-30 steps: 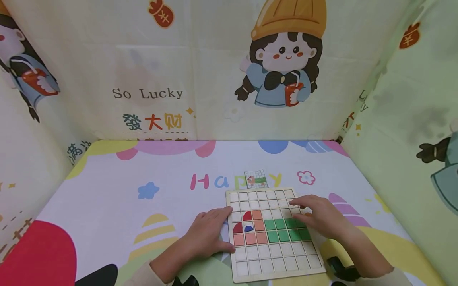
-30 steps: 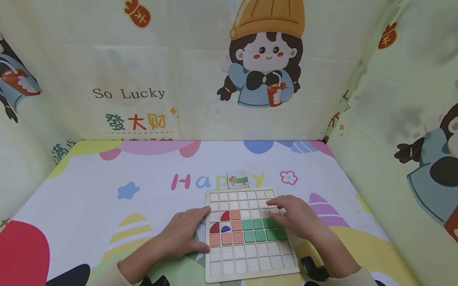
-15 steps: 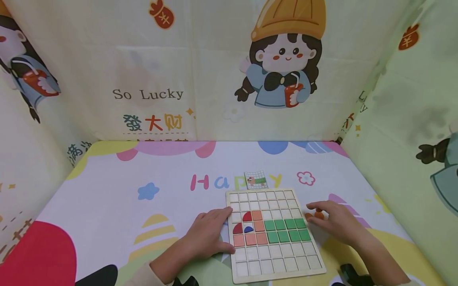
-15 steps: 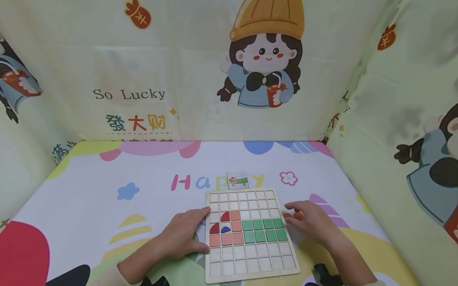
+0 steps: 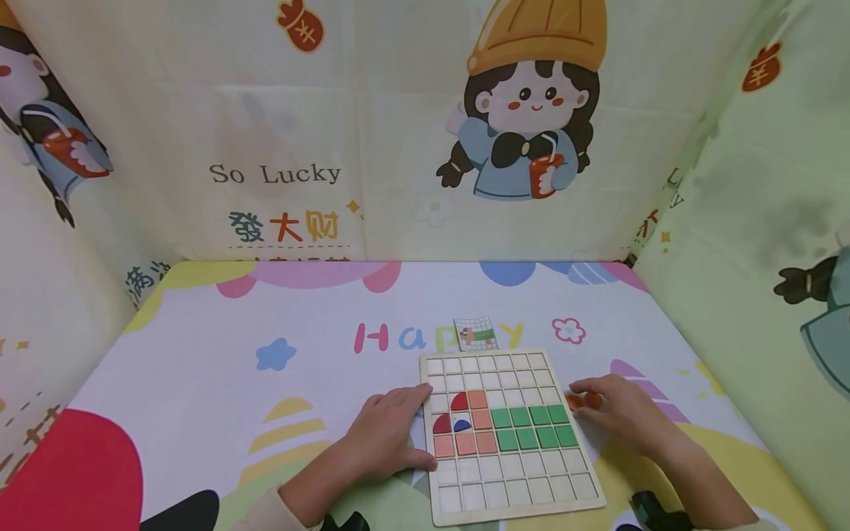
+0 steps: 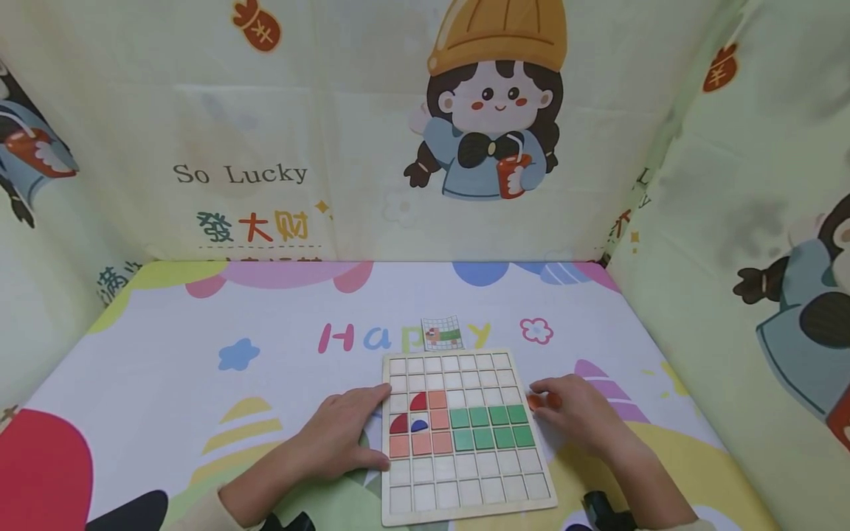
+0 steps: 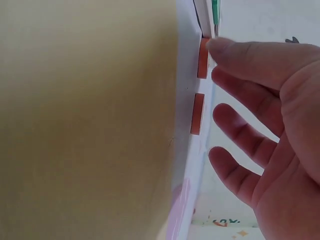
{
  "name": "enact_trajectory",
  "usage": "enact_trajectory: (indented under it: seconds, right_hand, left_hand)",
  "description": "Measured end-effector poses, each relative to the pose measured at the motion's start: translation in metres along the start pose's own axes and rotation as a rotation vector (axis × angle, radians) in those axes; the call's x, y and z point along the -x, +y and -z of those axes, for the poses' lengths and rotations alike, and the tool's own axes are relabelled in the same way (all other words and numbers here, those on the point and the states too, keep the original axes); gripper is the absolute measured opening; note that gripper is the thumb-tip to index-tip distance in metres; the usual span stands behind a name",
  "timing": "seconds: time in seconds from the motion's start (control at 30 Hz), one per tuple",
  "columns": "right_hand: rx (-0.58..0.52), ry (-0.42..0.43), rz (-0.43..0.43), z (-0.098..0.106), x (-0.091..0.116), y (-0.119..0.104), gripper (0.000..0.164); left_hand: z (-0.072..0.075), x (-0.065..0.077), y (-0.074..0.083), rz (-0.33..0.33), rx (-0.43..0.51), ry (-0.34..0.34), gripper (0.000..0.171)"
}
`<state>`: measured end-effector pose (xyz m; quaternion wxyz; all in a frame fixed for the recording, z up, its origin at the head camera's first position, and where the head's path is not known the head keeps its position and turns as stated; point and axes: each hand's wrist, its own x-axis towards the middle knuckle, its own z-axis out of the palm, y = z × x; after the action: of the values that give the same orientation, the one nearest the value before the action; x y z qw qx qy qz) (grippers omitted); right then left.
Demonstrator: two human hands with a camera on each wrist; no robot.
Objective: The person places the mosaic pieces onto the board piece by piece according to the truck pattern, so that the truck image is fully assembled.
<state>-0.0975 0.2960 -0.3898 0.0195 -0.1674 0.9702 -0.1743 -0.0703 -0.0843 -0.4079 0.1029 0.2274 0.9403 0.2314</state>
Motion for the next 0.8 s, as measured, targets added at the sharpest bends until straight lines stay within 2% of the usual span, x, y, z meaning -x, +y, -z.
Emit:
enact_trajectory:
  seconds: [0.33,0.8]
  right_hand:
    - [0.026,-0.027,0.009,-0.0007,-0.0006,-0.0006,0.020]
    - [0.010,-0.045,-0.005,-0.0026,-0.0035,0.0003,0.019]
  left_hand:
    - [0.0011,0.0000,0.0011,0.001,0.010,-0.007,0.098]
    - [0.0025,-0.0001,0.0021,0.002,0.002,-0.009,0.098]
